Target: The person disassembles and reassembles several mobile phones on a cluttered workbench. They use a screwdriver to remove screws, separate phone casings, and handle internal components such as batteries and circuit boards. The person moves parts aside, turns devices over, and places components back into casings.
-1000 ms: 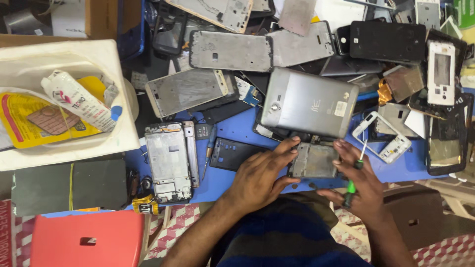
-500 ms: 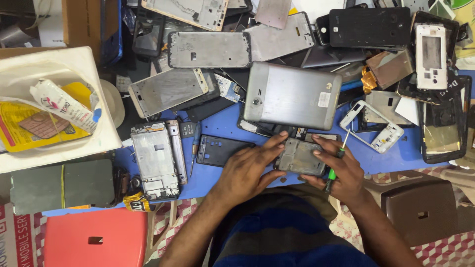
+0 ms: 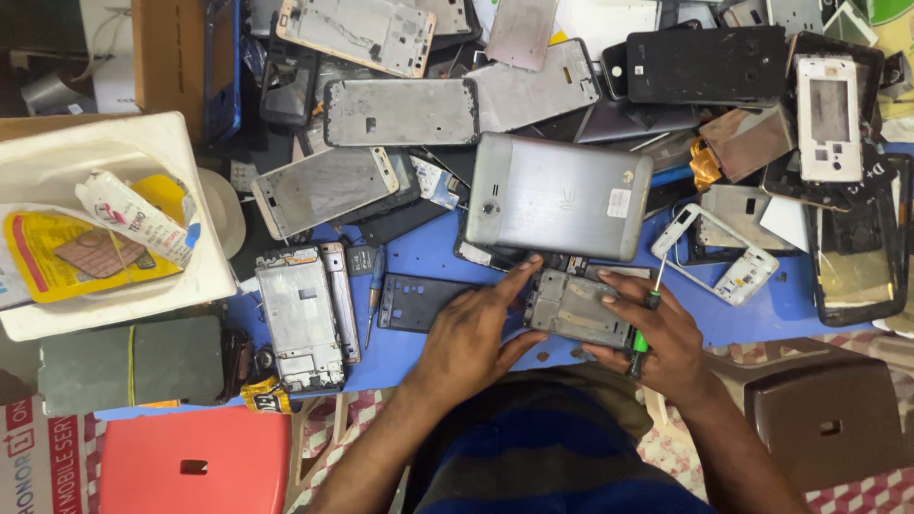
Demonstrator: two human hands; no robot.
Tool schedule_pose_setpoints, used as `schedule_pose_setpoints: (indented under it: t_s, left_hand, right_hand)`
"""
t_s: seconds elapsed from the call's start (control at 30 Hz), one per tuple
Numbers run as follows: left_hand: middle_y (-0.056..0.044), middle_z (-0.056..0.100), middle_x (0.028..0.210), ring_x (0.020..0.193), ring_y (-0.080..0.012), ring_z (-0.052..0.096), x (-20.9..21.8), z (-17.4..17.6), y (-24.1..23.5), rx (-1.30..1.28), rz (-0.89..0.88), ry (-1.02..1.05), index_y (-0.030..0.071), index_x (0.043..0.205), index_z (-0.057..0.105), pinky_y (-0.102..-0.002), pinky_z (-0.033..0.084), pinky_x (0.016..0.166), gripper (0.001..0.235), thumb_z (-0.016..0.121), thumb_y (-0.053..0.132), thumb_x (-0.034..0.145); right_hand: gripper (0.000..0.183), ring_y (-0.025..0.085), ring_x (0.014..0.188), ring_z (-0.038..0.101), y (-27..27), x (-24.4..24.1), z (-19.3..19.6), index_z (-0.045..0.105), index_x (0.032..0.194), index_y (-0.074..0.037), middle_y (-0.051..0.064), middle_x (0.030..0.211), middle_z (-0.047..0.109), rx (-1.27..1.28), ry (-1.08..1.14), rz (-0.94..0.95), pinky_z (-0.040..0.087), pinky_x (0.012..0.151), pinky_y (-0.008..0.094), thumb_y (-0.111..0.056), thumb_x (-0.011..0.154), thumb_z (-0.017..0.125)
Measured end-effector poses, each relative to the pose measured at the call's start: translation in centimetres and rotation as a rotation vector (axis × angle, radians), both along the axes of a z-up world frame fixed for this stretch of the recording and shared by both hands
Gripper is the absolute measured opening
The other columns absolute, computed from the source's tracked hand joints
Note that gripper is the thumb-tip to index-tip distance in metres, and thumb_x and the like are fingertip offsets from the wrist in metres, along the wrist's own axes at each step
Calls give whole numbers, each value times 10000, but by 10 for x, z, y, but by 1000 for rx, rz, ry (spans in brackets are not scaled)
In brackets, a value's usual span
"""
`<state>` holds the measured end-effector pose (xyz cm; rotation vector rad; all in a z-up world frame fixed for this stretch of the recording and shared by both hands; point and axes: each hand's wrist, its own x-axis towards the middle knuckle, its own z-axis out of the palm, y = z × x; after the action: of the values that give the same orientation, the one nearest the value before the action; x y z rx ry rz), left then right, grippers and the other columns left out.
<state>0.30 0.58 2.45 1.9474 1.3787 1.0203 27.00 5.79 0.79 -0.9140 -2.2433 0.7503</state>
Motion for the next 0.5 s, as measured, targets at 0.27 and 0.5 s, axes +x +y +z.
schedule_pose_setpoints:
  t_s: [0.27,0.5]
  left_hand:
    - [-87,695,1138,1056,-271,686,-41,70,32,150,103,316,43,1386,563,-436,499,892,564,802,249,918]
    - [-57,690,1076,1026,-230,665,-105,81,153,402,161,1059,71,1069,655,-393,498,884,176,761,181,980]
  right_hand:
    - [617,337,1119,659,10,1,-3,650,1129,-29,165,1285,679,81,-45,41,522,933,468,-315,655,923]
    - [505,290,1088,642,7,-4,-1,705,1059,-50,112,1269,697,189,-145,76,500,934,467,-315,681,911]
